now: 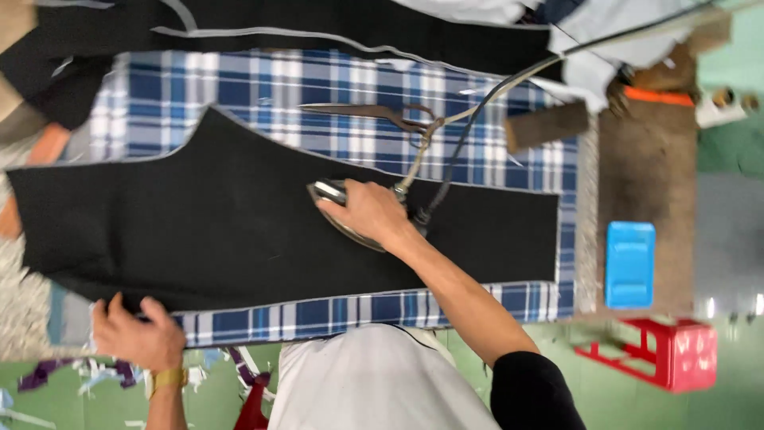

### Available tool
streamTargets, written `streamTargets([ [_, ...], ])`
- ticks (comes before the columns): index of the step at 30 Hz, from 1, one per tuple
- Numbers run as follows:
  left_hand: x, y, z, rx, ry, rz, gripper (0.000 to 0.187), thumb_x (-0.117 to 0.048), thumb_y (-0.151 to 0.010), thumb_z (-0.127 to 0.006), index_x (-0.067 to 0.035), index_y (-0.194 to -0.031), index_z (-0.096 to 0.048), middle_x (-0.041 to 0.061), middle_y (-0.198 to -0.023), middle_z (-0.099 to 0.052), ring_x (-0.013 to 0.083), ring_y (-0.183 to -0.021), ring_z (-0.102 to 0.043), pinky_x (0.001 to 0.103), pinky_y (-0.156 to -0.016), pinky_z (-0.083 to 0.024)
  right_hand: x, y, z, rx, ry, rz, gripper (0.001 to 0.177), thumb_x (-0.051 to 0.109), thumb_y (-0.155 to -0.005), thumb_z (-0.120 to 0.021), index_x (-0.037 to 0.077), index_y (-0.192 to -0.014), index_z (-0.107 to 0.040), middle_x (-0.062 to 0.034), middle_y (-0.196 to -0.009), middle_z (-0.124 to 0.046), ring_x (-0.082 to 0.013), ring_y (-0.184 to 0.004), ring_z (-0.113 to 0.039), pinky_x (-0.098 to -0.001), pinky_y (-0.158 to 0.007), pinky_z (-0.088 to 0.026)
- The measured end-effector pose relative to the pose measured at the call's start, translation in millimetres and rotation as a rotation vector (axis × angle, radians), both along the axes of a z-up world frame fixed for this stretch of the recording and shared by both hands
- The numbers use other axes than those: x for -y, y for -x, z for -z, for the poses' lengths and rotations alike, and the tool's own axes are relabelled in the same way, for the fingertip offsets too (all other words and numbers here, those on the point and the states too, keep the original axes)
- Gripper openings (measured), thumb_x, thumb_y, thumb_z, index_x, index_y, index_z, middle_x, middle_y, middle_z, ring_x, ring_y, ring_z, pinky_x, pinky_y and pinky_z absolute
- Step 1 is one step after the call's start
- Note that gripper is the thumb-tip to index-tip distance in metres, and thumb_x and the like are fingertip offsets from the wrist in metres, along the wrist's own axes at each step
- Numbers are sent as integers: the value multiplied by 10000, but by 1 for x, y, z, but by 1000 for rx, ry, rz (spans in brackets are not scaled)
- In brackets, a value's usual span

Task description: The person irons a long black fabric strip on a plaid-covered table, then switches to a larger black fabric piece. They repeatedly iron, fold, and reposition the fabric, using a steam iron and a small wooden block to press seams.

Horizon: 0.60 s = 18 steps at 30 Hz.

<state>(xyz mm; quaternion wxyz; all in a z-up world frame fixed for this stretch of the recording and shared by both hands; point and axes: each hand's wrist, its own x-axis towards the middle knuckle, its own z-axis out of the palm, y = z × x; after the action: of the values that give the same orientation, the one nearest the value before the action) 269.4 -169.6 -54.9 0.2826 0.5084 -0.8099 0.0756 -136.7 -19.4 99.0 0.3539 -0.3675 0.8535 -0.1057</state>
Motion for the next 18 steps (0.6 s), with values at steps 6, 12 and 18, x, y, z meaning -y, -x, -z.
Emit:
streamTargets([
  [6,0,-6,8,114,50,43,545,-349,-1271,-433,127,-1265,-699,310,-1372,-597,464,-1171,-555,571,-947,-398,-146,80,27,-155,-93,407,585,629,-920,-539,81,-1017,-718,-226,-991,-744,-477,-960,-687,-567,-790,-503],
  [12,7,-13,19,158,115,35,449,-293,-1252,-504,99,-1234,-723,272,-1345,-629,407,-1099,-568,510,-922,-405,-278,163,40,-262,-118,793,774,735,-895,-577,-16,-1025,-711,-237,-1034,-734,-390,-910,-707,-501,-780,-558],
  [18,3,-8,13,123,154,43,391,-252,-1200,-557,95,-1215,-737,261,-1322,-643,388,-1064,-569,495,-883,-420,-361,230,51,-301,-88,917,726,725,-905,-647,1,-897,-703,-204,-924,-710,-404,-887,-672,-527,-750,-496],
])
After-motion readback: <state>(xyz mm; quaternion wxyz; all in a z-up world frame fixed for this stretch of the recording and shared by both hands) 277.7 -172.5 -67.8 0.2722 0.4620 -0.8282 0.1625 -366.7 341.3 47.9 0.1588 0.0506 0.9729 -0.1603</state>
